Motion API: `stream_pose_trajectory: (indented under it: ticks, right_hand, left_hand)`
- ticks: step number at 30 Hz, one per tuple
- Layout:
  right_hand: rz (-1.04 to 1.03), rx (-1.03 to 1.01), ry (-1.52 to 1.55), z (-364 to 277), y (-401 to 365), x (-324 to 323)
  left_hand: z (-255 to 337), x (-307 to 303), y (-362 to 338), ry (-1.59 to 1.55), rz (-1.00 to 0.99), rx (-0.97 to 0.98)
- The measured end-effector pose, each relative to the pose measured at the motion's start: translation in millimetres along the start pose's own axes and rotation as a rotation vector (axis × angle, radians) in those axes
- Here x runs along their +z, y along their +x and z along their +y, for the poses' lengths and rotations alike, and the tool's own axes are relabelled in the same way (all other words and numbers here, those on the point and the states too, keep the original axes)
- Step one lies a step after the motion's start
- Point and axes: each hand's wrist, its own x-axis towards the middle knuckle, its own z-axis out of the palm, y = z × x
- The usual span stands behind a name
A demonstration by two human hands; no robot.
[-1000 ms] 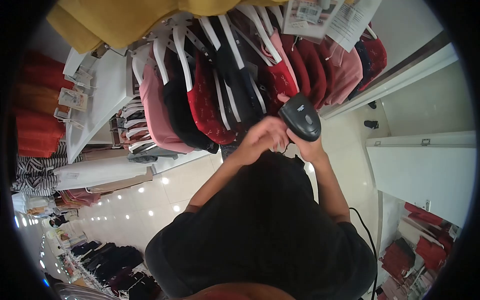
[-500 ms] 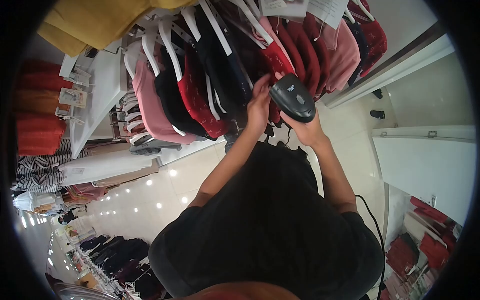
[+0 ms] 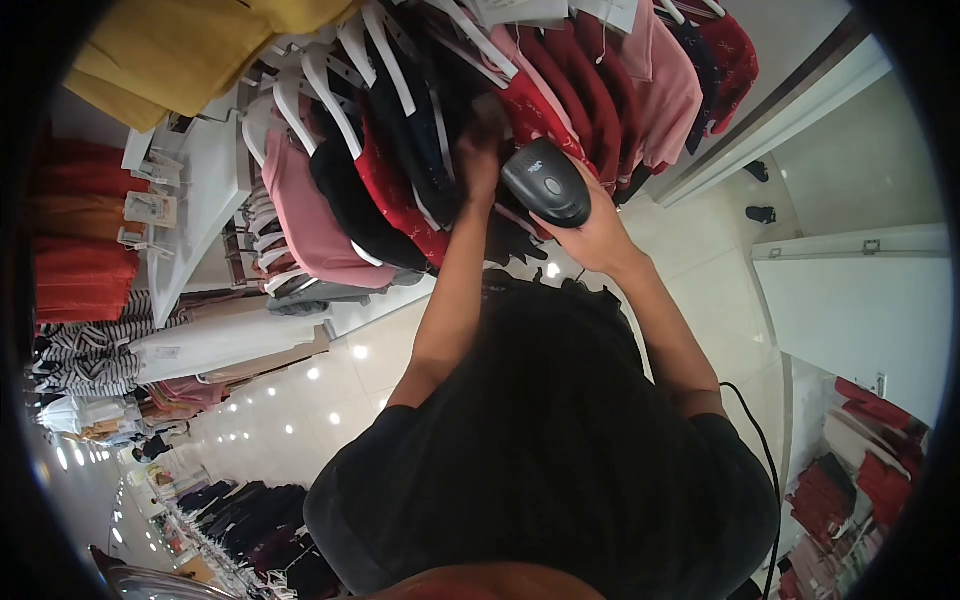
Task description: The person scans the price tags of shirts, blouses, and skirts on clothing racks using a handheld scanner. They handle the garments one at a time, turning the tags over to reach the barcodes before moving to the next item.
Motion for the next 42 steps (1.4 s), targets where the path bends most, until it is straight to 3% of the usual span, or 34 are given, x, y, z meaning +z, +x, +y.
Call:
stream_pose_trajectory:
  ticks: [2, 4, 6, 16, 26, 32, 34, 36, 38, 40, 41, 42]
  right_hand:
    - [0.015, -0.101, -0.141, 0, 6, 1]
    - [-0.003, -0.208, -0.351, -4, 12, 2]
    - [0.004, -0.200, -0.406, 0, 14, 4]
    - [-0.069, -0.133, -0.682, -6, 16, 12]
    - [-0.058, -0.144, -0.757, -8, 18, 21]
    - [0.032, -0.134, -0.605, -12, 17, 25]
    - [-0.121, -0.132, -0.659, -11, 13, 20]
    - [-0.083, -0.123, -0.646, -10, 8, 19]
    - [-0.120, -0.151, -0.367, -7, -1, 14]
    - [-0.156, -0.138, -0.274, -15, -14, 4]
    - [-0.120, -0.020, -0.097, -26, -23, 0]
    - [-0.085, 0.095, 0.083, -32, -32, -3]
  left_hand:
    - [25, -14, -6, -0.162, -0.193, -0.307]
    - [24, -21, -13, -0.226, -0.167, -0.229]
    - [28, -34, -19, -0.583, -0.138, -0.471]
    - [37, -52, -27, -0.534, -0.244, -0.417]
    - [30, -53, -30, -0.504, -0.280, -0.446]
    - [24, -53, -28, -0.555, -0.313, -0.420]
    - [23, -53, -26, -0.606, -0.254, -0.507]
    - [26, -55, -24, -0.727, -0.285, -0.563]
    - [26, -58, -27, -0.923, -0.387, -0.644]
    - [27, -49, -43, -0.692, -0.400, -0.845]
    - [36, -45, -62, -0.404, -0.438, -0.736]
    - [15, -47, -78, -0.174, -0.692, -0.636]
